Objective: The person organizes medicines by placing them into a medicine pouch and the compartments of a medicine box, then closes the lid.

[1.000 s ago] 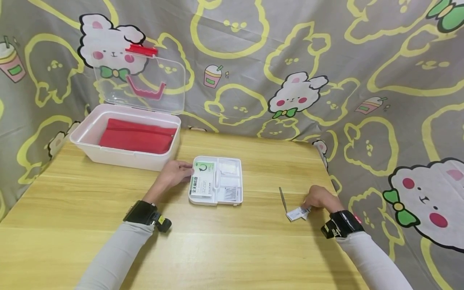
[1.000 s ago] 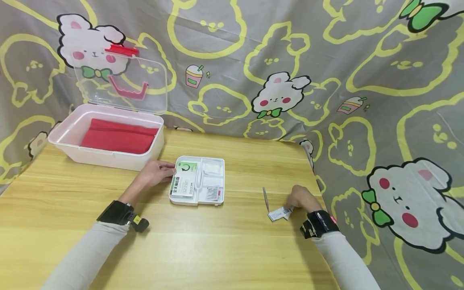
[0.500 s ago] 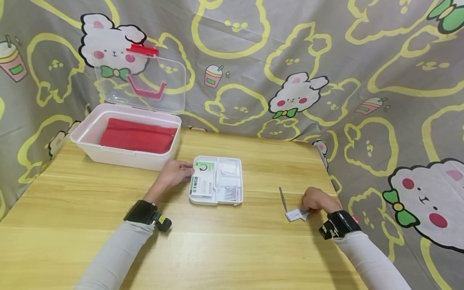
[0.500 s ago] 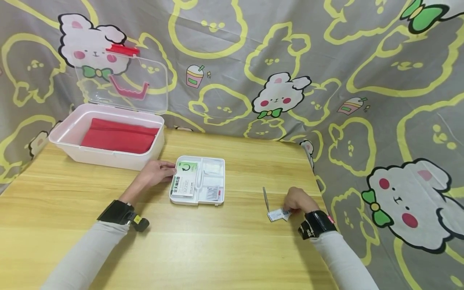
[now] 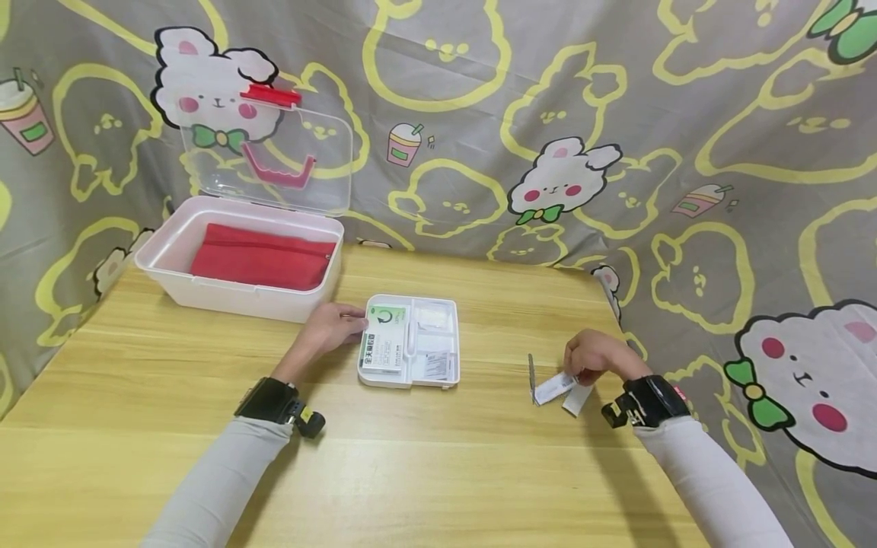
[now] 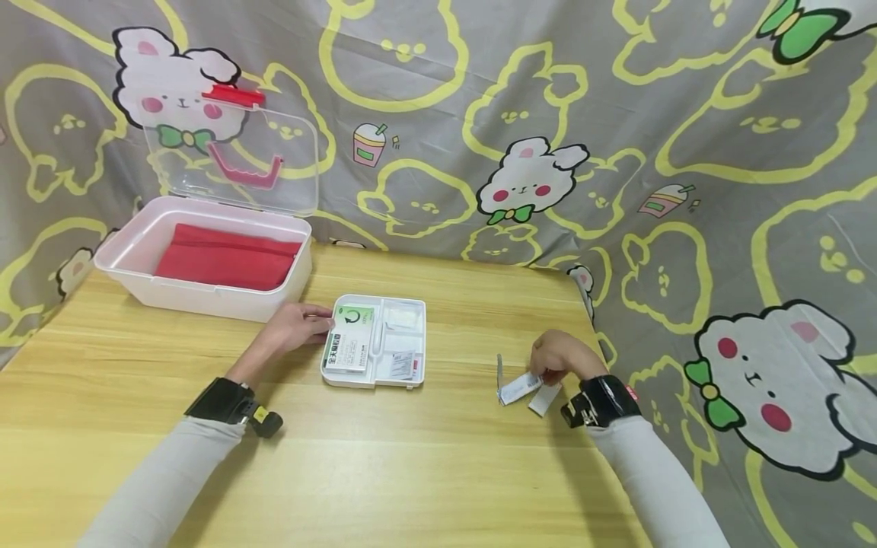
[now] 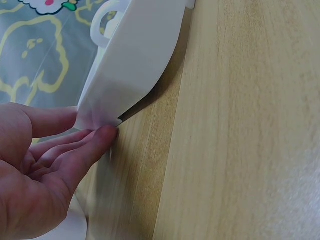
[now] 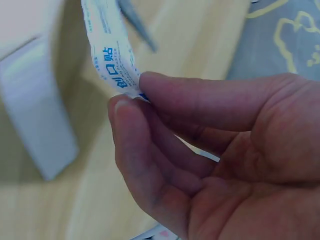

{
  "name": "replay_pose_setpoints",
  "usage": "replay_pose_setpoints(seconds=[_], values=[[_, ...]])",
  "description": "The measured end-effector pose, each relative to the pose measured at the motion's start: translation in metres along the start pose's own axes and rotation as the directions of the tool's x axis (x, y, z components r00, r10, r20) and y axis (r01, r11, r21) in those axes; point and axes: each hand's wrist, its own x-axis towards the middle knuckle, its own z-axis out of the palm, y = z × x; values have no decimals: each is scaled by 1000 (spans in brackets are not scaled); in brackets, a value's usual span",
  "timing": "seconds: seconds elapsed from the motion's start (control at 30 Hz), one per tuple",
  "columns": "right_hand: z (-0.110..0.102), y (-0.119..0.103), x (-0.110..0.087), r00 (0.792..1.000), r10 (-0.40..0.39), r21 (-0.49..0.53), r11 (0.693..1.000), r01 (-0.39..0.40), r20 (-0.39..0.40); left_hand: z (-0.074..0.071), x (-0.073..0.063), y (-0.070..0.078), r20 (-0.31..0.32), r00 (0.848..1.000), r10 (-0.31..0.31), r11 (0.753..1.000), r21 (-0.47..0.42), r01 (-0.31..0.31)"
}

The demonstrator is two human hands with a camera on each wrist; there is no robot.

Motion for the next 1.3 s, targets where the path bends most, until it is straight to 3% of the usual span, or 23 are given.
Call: replay_pose_setpoints(seconds=[0.2, 0.4, 0.63, 1.07, 1.3], values=[[-15, -23, 5, 999, -38, 5, 999, 38, -25, 1, 1, -1, -5, 1000, 22, 999, -24, -22], [-26, -44, 7, 999, -38, -55, 998, 37, -18, 2, 2, 0, 5, 1000, 22, 999, -40, -22], [-33, -61, 8, 994, -82, -100, 992, 74, -71, 2, 2, -1, 4, 1000, 20, 999, -28, -20], [-23, -96, 19, 953, -189, -19, 982, 190, -237, 1, 3, -2, -1, 1000, 8, 999, -32, -8], [-13, -122, 26, 942, -212, 5, 975, 221, -261, 1, 2, -1, 0, 1000, 2, 1000, -28, -2]])
